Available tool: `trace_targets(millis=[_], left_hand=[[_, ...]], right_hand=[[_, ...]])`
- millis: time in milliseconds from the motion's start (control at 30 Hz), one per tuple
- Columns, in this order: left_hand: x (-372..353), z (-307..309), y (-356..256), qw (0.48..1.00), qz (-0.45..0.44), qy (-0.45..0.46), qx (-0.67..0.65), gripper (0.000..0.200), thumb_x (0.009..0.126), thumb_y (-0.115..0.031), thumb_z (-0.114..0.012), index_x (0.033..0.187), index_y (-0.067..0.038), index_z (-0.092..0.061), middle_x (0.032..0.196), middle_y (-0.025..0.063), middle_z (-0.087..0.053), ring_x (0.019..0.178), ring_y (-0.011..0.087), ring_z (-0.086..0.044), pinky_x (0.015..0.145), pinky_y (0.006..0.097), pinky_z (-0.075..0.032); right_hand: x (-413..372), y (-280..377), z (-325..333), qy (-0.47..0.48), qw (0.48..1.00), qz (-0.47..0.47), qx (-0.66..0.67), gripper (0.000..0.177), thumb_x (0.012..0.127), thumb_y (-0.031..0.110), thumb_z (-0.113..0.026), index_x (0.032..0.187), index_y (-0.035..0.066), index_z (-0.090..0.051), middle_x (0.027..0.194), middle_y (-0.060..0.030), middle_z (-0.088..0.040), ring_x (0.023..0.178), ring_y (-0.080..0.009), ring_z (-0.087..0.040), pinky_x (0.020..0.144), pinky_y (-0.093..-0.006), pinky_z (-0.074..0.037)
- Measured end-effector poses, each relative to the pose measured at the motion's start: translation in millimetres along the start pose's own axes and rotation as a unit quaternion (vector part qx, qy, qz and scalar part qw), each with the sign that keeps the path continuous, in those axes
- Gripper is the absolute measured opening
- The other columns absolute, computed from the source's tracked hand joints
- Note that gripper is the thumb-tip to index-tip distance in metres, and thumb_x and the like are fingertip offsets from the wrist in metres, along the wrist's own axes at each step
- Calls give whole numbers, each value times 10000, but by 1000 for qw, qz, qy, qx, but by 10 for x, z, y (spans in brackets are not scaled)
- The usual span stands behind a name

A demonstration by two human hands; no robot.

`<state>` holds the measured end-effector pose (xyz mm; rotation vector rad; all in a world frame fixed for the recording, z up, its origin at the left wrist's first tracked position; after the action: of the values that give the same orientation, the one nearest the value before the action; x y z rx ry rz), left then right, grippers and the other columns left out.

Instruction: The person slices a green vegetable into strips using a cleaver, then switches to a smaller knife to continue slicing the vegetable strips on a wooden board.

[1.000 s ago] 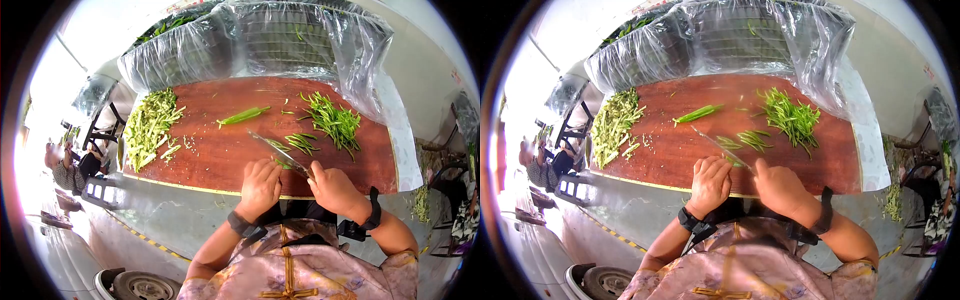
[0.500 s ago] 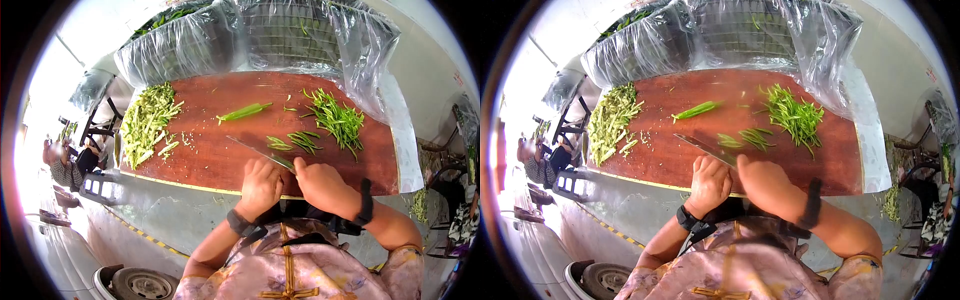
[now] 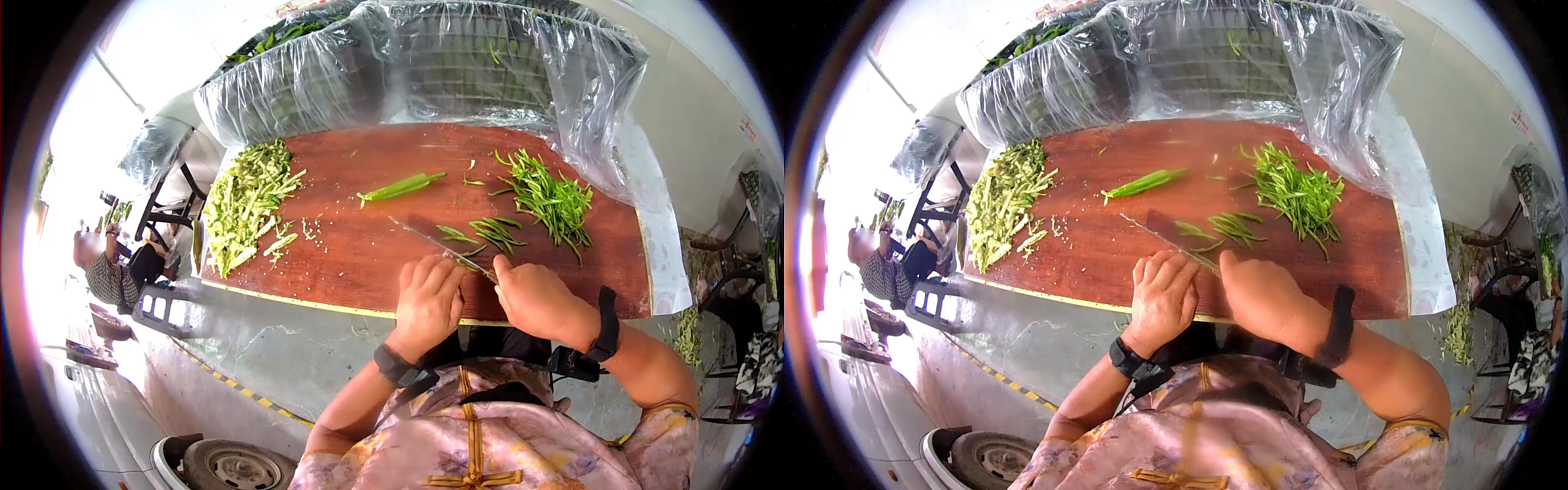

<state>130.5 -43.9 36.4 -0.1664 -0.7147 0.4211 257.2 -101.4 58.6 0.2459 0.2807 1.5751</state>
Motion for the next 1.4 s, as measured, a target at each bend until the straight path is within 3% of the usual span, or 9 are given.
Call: trace_targets(millis=[767,1033,1200,1400], left_hand=[[6,-41,2,999,-20,29,-17,298,766,-63,-616,1055,-2,-659,1096,124,-635,1123,317,-560,957,451,-415],[23,-12,1,999,-16,18,-25,303,752,-54,-630,1051,-17,-669,1066,108,-634,1092,310,-569,944,452,-419],[-32,-10,9,999,-34,-4,-19,307,742,-49,-641,1046,-28,-677,1038,99,-636,1069,299,-578,927,451,-430],[-43,-17,-2,999,-31,-3,-21,289,728,-48,-645,1012,-25,-691,1019,92,-645,1055,292,-584,922,445,-433]], right_hand=[[-41,5,-39,21,999,-24,20,274,907,118,-578,1055,-86,-473,656,-241,-615,633,-434,-627,573,-520,-493],[391,-37,-5,-66,998,10,-1,286,909,151,-585,1064,-65,-480,674,-252,-619,656,-452,-626,591,-544,-495],[125,-132,20,-86,995,-22,37,258,909,142,-600,1032,-46,-473,690,-252,-617,665,-461,-614,592,-556,-468],[-177,-9,-27,-25,998,-28,48,233,916,135,-594,995,-28,-449,658,-230,-605,650,-440,-619,582,-534,-477]])
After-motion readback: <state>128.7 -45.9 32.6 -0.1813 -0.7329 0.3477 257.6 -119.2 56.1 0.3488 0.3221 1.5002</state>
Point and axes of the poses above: each hand's wrist, its own x-axis towards the middle knuckle, its own z-axis out of the back of the hand, y = z × x, the point moved 7 cm from there along x, towards the middle knuckle
